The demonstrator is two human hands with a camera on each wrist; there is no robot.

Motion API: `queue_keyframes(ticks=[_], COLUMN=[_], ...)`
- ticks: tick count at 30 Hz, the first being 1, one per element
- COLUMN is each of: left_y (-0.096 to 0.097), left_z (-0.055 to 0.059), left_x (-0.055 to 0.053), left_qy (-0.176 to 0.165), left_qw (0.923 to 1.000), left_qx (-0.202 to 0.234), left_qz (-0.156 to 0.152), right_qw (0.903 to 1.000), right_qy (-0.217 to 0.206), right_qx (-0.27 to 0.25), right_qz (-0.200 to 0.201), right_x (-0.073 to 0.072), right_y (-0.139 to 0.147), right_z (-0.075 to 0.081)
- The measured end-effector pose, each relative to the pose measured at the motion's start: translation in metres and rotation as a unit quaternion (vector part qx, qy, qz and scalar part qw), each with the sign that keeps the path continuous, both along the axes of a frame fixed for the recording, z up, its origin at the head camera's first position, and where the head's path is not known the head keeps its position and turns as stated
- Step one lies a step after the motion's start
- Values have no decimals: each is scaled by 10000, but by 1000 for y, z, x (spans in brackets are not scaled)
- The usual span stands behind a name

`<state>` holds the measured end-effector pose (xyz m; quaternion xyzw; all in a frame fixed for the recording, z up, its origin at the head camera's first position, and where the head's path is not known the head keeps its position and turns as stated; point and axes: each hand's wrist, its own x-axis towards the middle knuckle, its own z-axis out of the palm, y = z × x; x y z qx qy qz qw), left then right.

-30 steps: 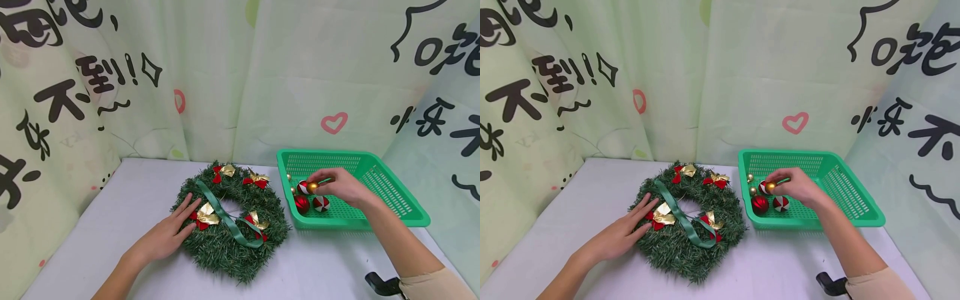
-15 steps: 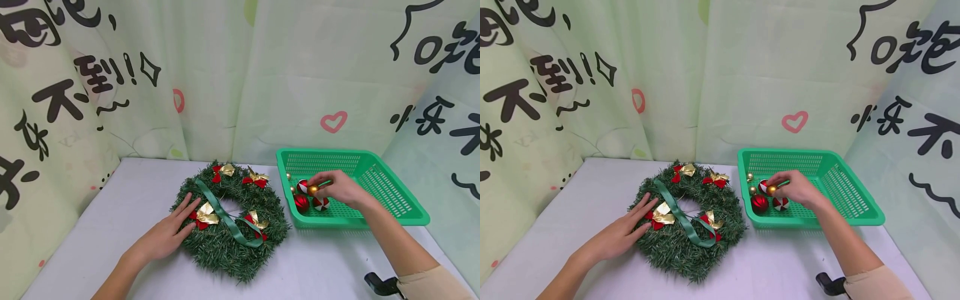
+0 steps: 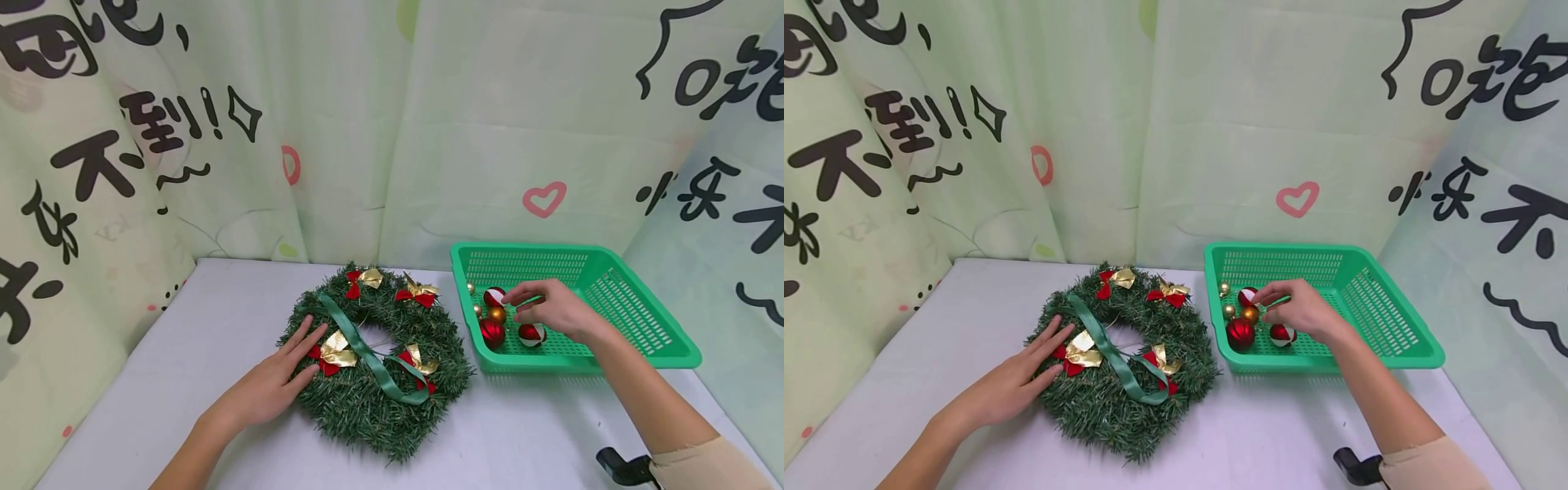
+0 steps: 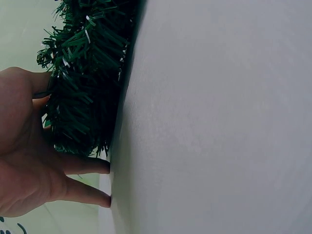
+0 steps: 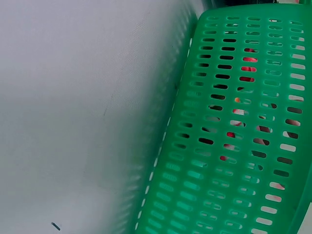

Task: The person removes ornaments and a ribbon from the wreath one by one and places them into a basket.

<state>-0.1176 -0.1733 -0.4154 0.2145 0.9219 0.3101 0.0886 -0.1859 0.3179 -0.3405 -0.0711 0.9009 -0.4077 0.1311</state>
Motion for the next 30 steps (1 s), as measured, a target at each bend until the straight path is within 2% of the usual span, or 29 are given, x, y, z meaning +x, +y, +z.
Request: queue_keyframes(ticks=[12, 19, 30], left_y=[0, 1, 0], left_z=[0, 1, 1], left_x=[0, 0, 1], left_qy=[-14, -40, -22], left_qw=[10000, 10000, 10000], left_qx=[1, 10, 0], left_qz=[-1, -7, 18], right_qw=[9999, 9996, 9973], right_qy=[116, 258, 727], right_qx=[-30, -87, 106], right_qz=[69, 61, -69], right_x=[4, 10, 22], right_y=[-5, -15, -37], right_z=[1, 9, 25])
